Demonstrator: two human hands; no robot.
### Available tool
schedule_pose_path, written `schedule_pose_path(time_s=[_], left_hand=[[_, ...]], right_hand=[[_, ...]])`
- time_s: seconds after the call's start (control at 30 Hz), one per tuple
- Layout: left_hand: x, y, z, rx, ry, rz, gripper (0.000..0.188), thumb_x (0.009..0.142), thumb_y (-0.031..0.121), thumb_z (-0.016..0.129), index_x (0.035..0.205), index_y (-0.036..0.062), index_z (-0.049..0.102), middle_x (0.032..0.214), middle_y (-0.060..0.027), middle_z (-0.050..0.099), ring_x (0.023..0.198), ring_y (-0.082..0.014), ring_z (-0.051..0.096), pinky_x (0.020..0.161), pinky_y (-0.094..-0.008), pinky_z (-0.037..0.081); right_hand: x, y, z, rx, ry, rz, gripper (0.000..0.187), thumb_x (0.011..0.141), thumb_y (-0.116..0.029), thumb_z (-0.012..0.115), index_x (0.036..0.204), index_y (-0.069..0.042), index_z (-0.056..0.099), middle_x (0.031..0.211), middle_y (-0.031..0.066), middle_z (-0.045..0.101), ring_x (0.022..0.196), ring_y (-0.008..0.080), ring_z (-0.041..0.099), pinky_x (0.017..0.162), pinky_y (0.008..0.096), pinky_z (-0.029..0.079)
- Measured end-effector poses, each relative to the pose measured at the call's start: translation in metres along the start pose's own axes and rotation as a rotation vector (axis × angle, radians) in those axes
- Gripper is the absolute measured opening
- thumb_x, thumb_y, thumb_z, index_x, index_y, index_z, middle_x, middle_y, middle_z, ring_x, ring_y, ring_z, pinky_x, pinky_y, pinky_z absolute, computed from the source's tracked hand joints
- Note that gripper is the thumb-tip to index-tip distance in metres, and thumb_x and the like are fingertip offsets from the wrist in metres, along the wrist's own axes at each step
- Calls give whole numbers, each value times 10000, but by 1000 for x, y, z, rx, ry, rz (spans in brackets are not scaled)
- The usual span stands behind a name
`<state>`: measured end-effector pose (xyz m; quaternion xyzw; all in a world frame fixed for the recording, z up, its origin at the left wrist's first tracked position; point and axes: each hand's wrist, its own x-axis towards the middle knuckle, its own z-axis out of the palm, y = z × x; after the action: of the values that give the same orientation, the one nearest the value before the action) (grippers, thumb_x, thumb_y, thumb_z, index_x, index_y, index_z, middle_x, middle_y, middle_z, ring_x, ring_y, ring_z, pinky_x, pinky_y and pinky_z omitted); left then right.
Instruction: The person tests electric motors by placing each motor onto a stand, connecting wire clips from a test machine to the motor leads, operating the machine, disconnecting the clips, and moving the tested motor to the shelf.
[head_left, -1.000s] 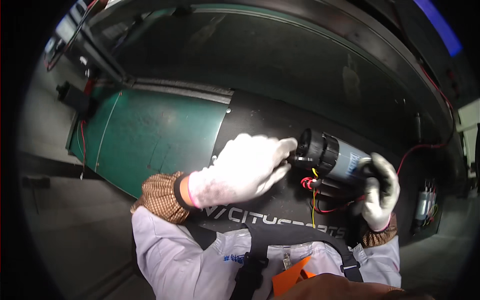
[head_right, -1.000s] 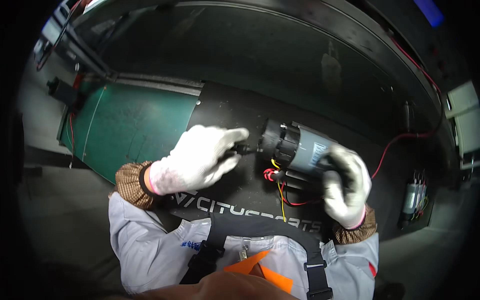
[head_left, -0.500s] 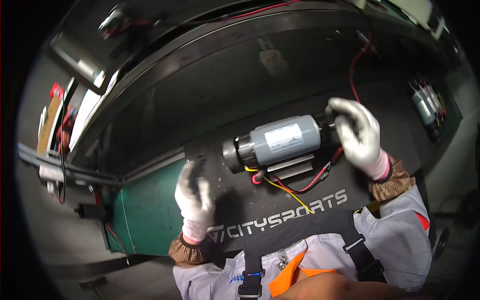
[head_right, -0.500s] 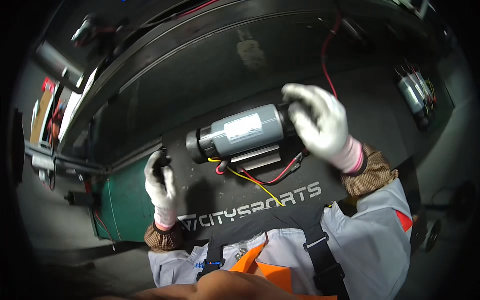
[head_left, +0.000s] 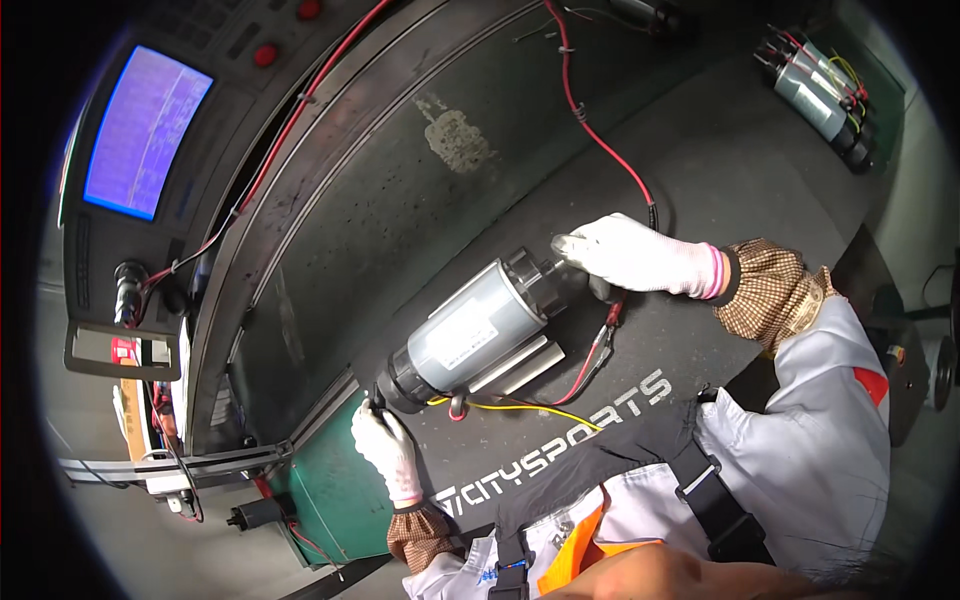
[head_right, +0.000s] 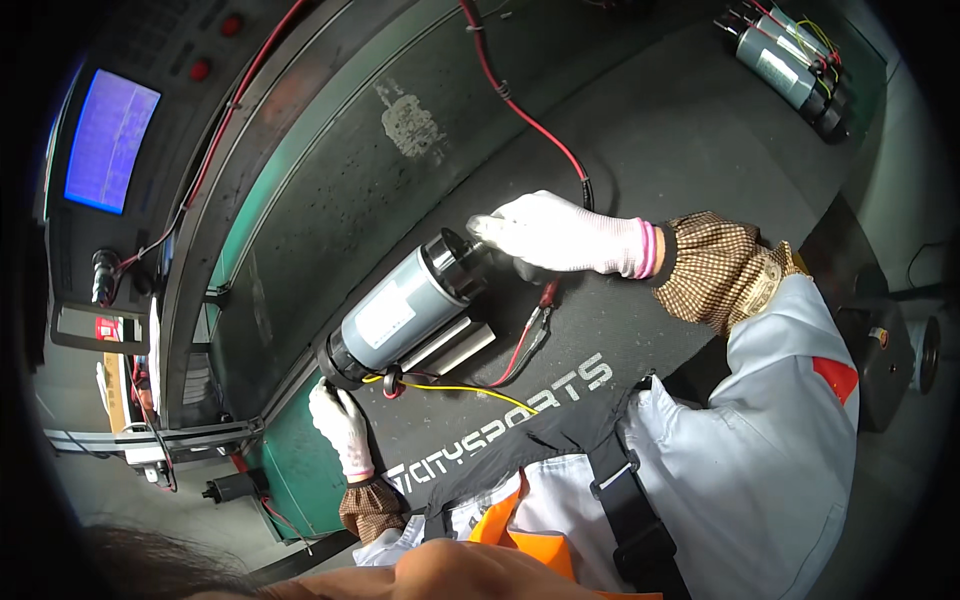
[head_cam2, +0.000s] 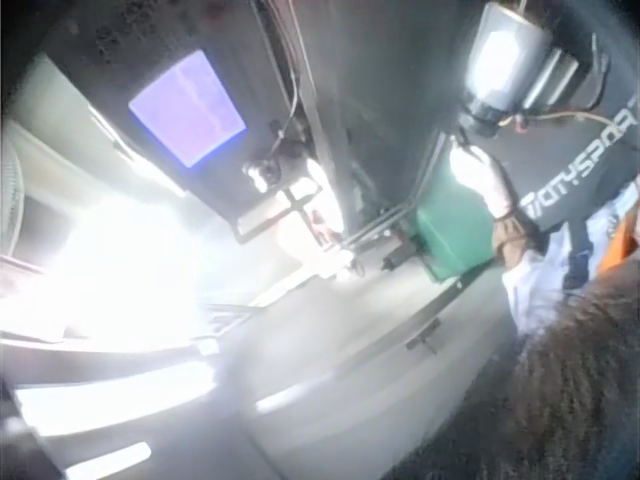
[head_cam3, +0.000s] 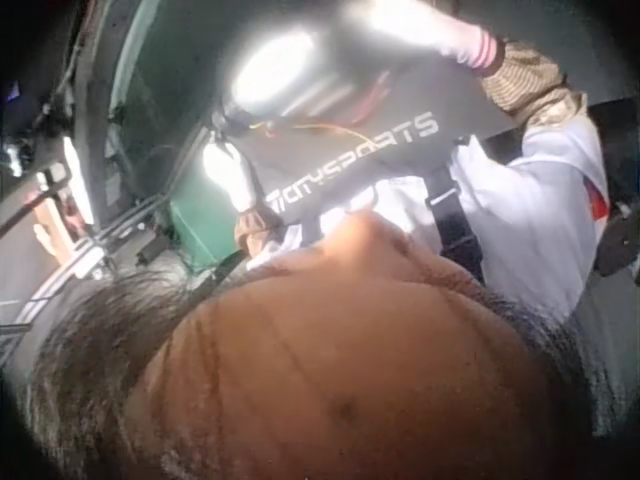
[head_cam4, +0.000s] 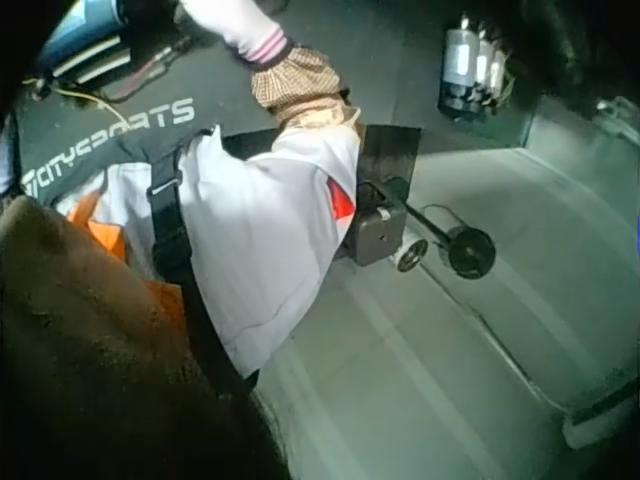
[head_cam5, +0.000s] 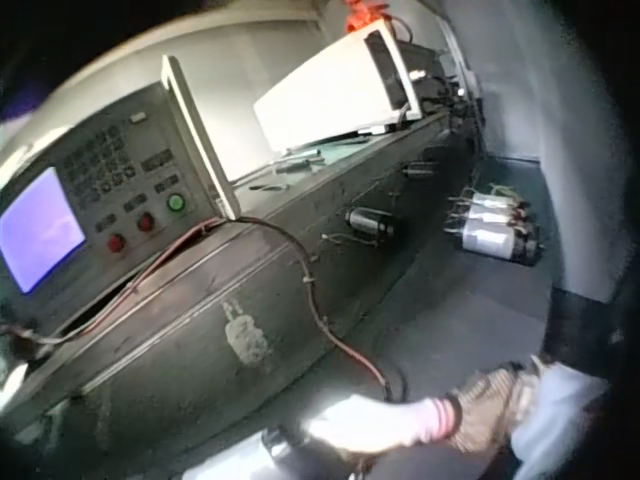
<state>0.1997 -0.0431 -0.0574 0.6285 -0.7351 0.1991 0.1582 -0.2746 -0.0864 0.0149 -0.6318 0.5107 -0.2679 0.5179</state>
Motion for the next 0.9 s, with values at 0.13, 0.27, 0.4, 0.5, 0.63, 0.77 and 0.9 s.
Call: schedule_pose_path(time_s=[0.13,0.27,0.4,0.5,0.63,0.77,0.9], left_hand=[[2,1,-2,-16,-32,-19,365,881,74,640,1225,-30,576,1156,-217,613,1051,-376,598,903,-463,485],[18,37,-32,262,51,-7,497,876,152,669,1313,-25,514,1309,-250,534,1211,-424,516,1008,-548,414],[12,80,-67,-21,385,291,511,841,104,614,1319,-32,498,1242,-232,545,1162,-454,523,982,-582,424],[10,117,-88,-452,241,647,496,673,194,689,1130,17,613,971,-155,625,894,-335,622,769,-498,492],[11,145,-86,-412,-253,1071,488,747,450,732,1031,54,699,817,-71,617,860,-266,629,874,-440,514],[20,123,-100,-585,-293,1011,444,684,459,787,891,74,707,635,-11,554,667,-250,618,740,-424,534],[36,78,-100,-859,-76,386,965,572,486,896,1311,-9,523,1154,-214,595,1001,-384,611,850,-519,482]], right_hand=[[-2,5,-1,77,-12,-13,428,1015,-403,495,1009,3,630,771,142,678,742,210,653,693,341,497],[-17,18,-10,-694,195,-507,527,893,-363,653,1242,22,565,1147,199,622,1059,320,605,951,412,471],[-40,20,9,-1134,128,-244,354,847,-389,681,884,-39,645,779,130,643,774,313,657,784,457,517],[-53,13,31,-1036,10,-761,348,872,-397,639,752,-71,606,631,83,592,552,278,621,542,426,504],[-55,-10,45,-907,2,-675,373,880,-432,616,752,-82,609,552,106,584,533,294,639,511,410,502],[-35,-4,0,-987,225,-388,307,834,-415,671,841,-108,662,563,83,594,536,290,625,525,400,486],[-13,21,-2,-931,577,-773,744,744,-344,781,1352,-3,523,1170,164,647,1033,338,642,896,427,502]])
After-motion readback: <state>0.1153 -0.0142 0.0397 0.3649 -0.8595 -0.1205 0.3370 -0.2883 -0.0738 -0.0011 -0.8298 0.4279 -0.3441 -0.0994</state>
